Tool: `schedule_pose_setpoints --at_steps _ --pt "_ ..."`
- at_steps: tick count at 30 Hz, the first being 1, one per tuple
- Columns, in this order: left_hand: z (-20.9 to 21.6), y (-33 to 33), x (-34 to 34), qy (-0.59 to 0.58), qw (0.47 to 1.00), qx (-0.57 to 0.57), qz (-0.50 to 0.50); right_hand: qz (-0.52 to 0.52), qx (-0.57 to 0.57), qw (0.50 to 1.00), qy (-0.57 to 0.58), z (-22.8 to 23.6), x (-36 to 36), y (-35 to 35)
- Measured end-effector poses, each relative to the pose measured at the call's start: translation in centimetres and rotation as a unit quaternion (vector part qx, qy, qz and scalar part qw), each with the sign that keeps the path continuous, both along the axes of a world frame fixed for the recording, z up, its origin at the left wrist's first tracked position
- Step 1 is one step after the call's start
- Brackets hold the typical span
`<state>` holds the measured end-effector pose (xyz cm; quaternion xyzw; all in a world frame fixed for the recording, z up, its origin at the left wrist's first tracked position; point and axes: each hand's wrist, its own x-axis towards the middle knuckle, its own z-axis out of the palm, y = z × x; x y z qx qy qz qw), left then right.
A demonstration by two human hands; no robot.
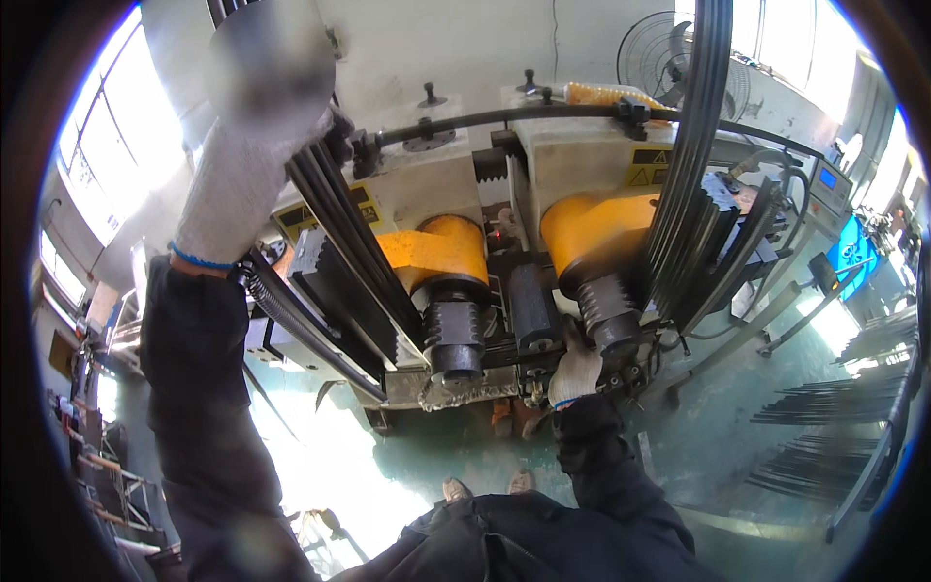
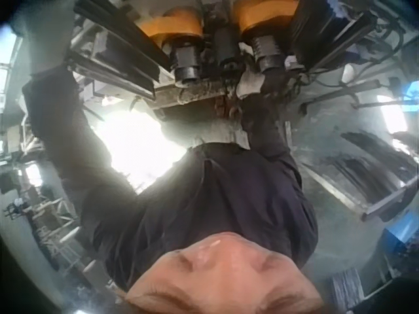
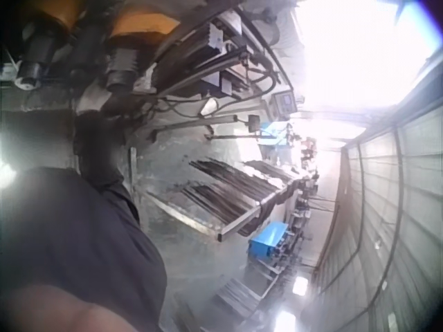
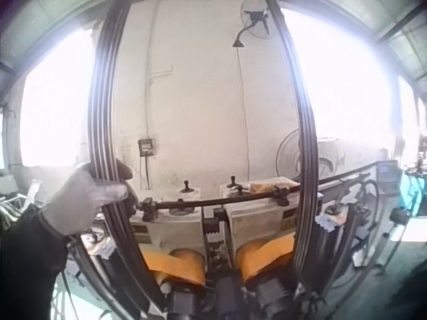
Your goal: The person repeatedly picks up straight metal rods from a rack, feeds them into a bending machine, and removes the bent rods to place them on a nearby rack. The process is continuous and repetitive throughout the clip.
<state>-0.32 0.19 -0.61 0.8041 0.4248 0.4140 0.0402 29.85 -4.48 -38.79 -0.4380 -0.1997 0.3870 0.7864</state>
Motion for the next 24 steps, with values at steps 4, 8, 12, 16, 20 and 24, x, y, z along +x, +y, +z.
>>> schedule_pose_setpoints --at_steps 4,8,12,16,20,24 --pt "0.3 -0.9 1.4 -0.01 0.999 -0.019 0.035 -0.012 -0.018 1.0 -0.015 0.8 -0.1 -0.4" --pt "-0.5 -1.0 0.3 -0.075 0.997 -0.01 -0.023 0.021 0.012 0.998 0.051 1.2 -0.7 -0.6" --pt "-1.2 0.7 -0.9 -0.047 0.997 0.002 -0.061 0.018 -0.005 1.0 -0.009 -0.4 0.4 -0.1" --pt "-0.4 -2.4 -2.1 -0.047 0.999 0.009 -0.022 0.044 -0.007 0.997 0.059 -0.6 -1.4 -1.1" --pt "-3.2 -6.1 -2.8 -0.052 0.997 0.05 0.011 -0.014 0.02 0.991 0.131 1.3 0.5 -7.3" --pt "-8.1 -15.6 -9.6 -0.053 0.99 0.101 0.085 -0.029 0.007 0.992 0.126 -1.4 2.7 -17.3"
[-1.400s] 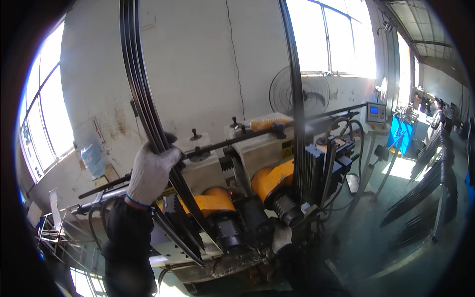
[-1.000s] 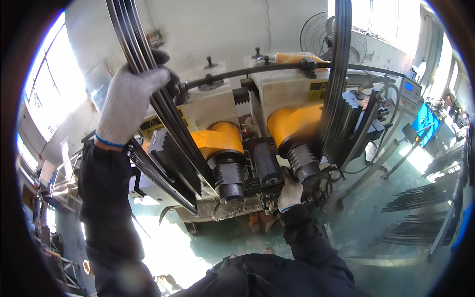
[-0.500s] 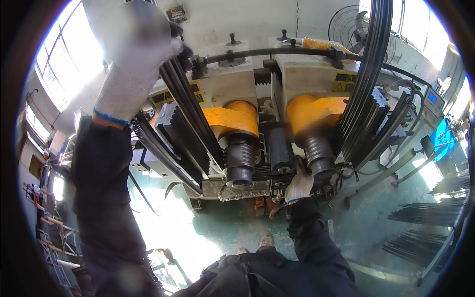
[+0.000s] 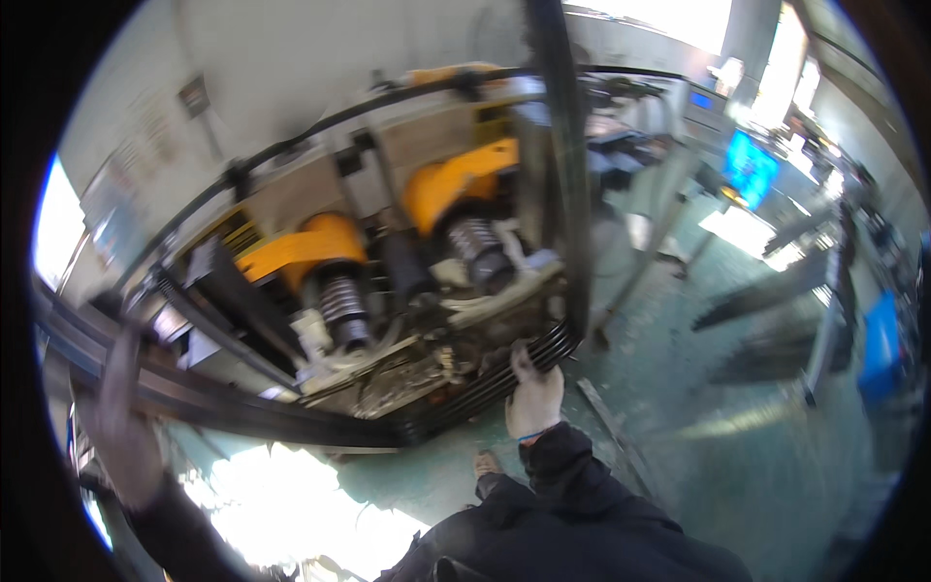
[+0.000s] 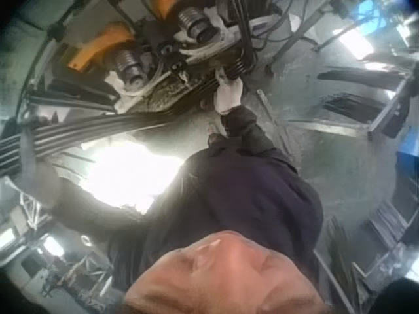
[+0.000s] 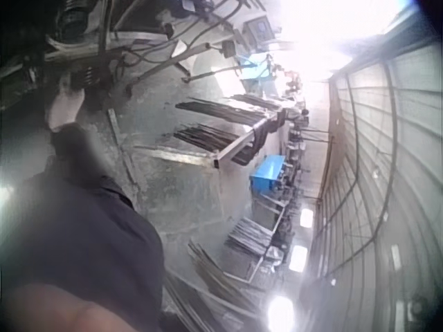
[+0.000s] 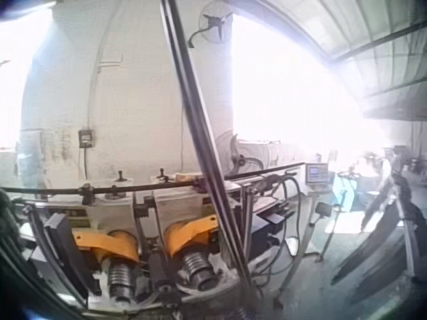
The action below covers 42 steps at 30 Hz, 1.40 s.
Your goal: The person repeatedly picks up straight metal rods from a rack, feeds them into a bending machine, and removes the bent rods to place them on a nearby rack. The process is continuous and repetitive throughout the clip.
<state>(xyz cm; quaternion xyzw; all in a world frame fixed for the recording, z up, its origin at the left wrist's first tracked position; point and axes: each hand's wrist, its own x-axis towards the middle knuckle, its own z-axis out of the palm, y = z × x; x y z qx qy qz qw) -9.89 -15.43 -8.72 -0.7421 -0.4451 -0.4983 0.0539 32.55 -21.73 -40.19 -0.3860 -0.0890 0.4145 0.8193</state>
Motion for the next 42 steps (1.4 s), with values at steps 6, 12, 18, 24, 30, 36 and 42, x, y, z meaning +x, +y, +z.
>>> schedule_pose_setpoints --at_steps 6,12,18,24,30,36,42 --pt "-15.3 -4.7 -11.1 -0.25 0.953 -0.17 -0.023 -0.202 -0.218 0.9 -0.319 -0.2 10.3 -20.0" --pt "-37.4 -21.1 6.0 -0.596 0.545 -0.563 -0.175 -0.33 -0.261 0.792 -0.443 5.7 25.2 -34.4" --pt "-43.6 -29.1 19.4 -0.58 0.402 -0.69 -0.159 -0.366 -0.465 0.574 -0.565 11.4 41.6 -45.6" --pt "-41.4 -28.8 28.2 -0.518 0.444 -0.712 -0.17 -0.321 -0.547 0.474 -0.61 6.6 57.5 -49.0" --pt "-44.9 -30.8 32.8 -0.456 0.621 -0.595 -0.228 -0.279 -0.594 0.209 -0.725 5.9 68.1 -44.4" --pt "-49.4 -36.6 27.7 -0.534 0.553 -0.637 -0.056 -0.317 -0.404 0.479 -0.711 8.2 61.7 -39.8" --pt "-43.6 -44.1 15.6 -0.625 0.576 -0.503 0.153 0.018 -0.268 0.69 -0.672 -9.9 32.0 -32.9"
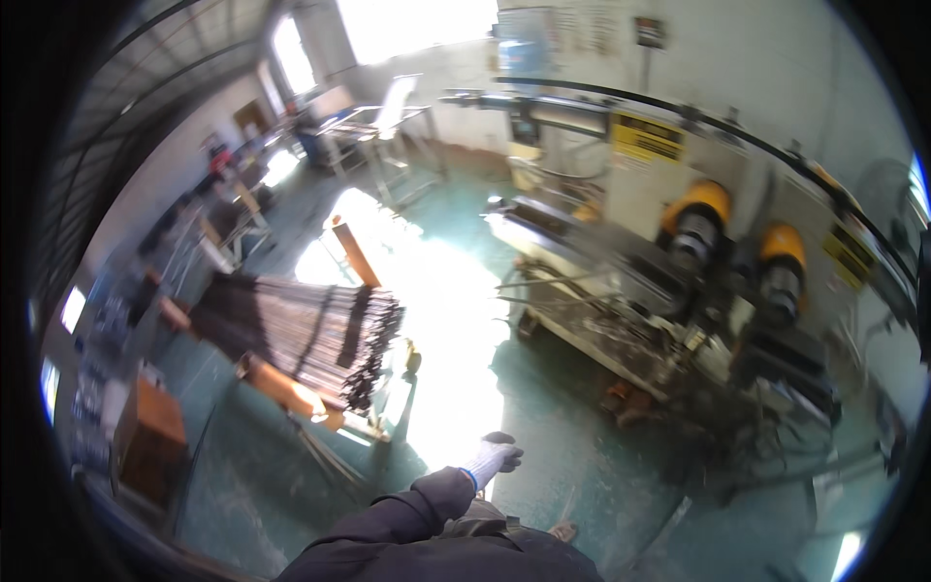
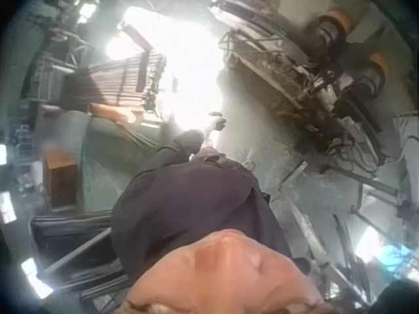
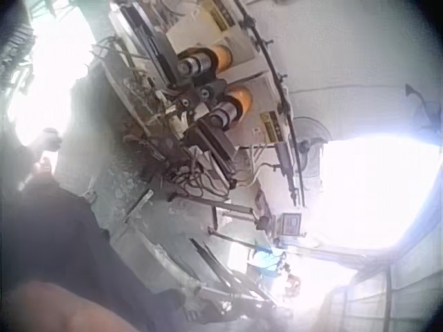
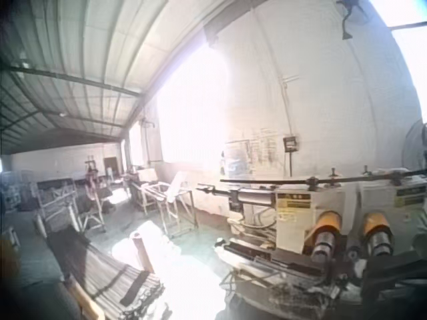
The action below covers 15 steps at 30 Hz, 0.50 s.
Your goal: The person repeatedly picks up straight metal rods from a rack, feeds them into a bending machine, and removes the bent rods to place them on a nearby rack. The process is continuous and repetitive throughout the clip.
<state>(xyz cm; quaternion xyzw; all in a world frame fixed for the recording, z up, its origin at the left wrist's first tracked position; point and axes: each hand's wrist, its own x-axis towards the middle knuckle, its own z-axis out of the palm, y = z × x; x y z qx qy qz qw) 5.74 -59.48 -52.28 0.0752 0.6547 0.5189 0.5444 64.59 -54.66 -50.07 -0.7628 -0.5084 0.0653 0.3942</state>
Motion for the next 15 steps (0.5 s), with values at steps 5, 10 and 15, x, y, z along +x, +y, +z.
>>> schedule_pose_setpoints --at_steps 5,10,15 --pt "0.2 -9.7 -13.4 0.177 0.974 0.061 0.127 0.203 -0.244 0.946 0.063 -11.3 -17.5 -1.0" --pt "8.5 -17.3 -28.9 0.479 0.862 0.001 0.166 0.298 -0.318 0.896 0.082 -18.5 -24.5 0.5" --pt "17.5 -27.7 -44.5 0.596 0.747 -0.04 0.291 0.377 -0.29 0.879 -0.008 -11.1 -41.8 7.5"
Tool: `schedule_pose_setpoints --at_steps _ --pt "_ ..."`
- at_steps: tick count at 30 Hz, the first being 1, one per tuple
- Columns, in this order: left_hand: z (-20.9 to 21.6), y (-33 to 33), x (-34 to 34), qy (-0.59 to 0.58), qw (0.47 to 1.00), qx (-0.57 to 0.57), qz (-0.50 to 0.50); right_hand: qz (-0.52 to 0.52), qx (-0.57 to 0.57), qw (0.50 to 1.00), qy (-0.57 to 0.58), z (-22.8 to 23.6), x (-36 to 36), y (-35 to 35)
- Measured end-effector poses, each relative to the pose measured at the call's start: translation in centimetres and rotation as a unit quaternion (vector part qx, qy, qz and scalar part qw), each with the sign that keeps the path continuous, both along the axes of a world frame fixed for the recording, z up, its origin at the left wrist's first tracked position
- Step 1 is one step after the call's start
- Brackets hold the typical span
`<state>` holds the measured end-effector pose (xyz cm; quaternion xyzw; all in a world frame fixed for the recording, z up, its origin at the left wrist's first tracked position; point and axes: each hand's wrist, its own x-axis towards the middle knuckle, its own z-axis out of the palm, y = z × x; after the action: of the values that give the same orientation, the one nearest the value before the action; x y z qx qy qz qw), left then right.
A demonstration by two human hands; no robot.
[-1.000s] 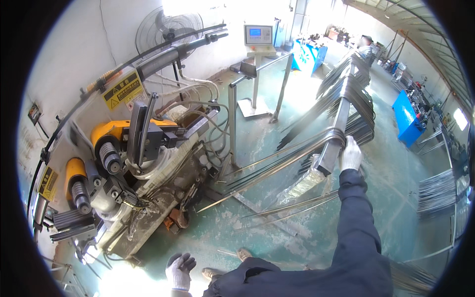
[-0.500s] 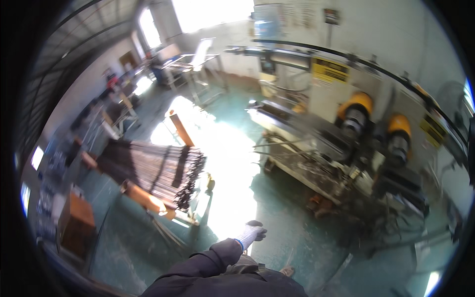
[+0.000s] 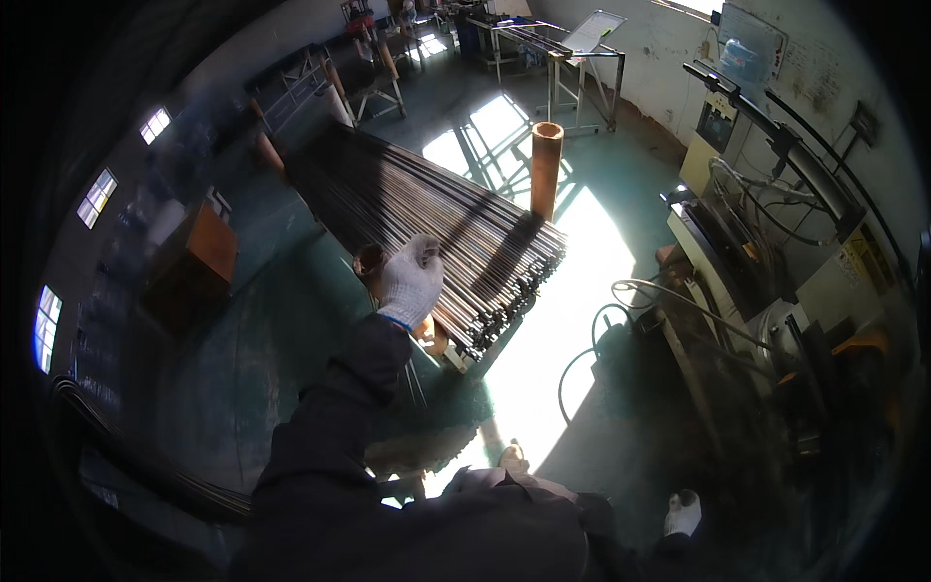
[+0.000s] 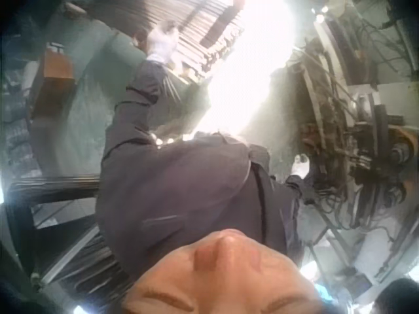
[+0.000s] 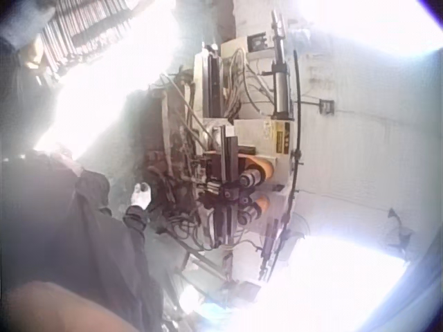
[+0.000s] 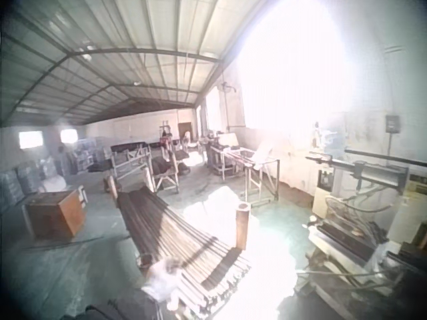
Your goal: The person repeatedly picks up straight metal rods from a rack, feeds them into a bending machine, and removes the bent rods to place them on a nearby rack. The process is continuous and repetitive throughout the clip.
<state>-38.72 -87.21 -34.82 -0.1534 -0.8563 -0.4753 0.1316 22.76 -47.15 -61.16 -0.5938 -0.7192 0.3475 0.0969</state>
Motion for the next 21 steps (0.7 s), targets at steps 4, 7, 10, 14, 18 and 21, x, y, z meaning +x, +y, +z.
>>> schedule_pose_setpoints --at_steps 4,7,10,14,18,21 --pt "1.5 -7.4 -9.6 0.06 0.974 -0.172 0.135 0.065 0.026 0.994 0.084 4.0 -17.0 0.7" --pt "-1.1 -9.8 -12.7 -0.037 0.964 -0.221 0.145 0.235 0.012 0.967 0.099 5.4 -30.2 -2.6" --pt "-3.7 -8.7 -12.9 0.003 0.919 -0.356 0.169 0.372 0.022 0.922 0.104 4.5 -42.7 -6.7" --pt "-4.2 -7.7 -13.4 0.052 0.901 -0.387 0.191 0.489 -0.045 0.866 0.092 1.5 -55.9 -13.0" --pt "-4.2 -8.0 -14.6 0.059 0.911 -0.359 0.193 0.562 0.007 0.824 0.072 -0.9 -67.4 -17.9" --pt "-4.4 -8.0 -15.3 0.082 0.913 -0.352 0.189 0.588 0.044 0.807 -0.023 0.0 -75.0 -21.0"
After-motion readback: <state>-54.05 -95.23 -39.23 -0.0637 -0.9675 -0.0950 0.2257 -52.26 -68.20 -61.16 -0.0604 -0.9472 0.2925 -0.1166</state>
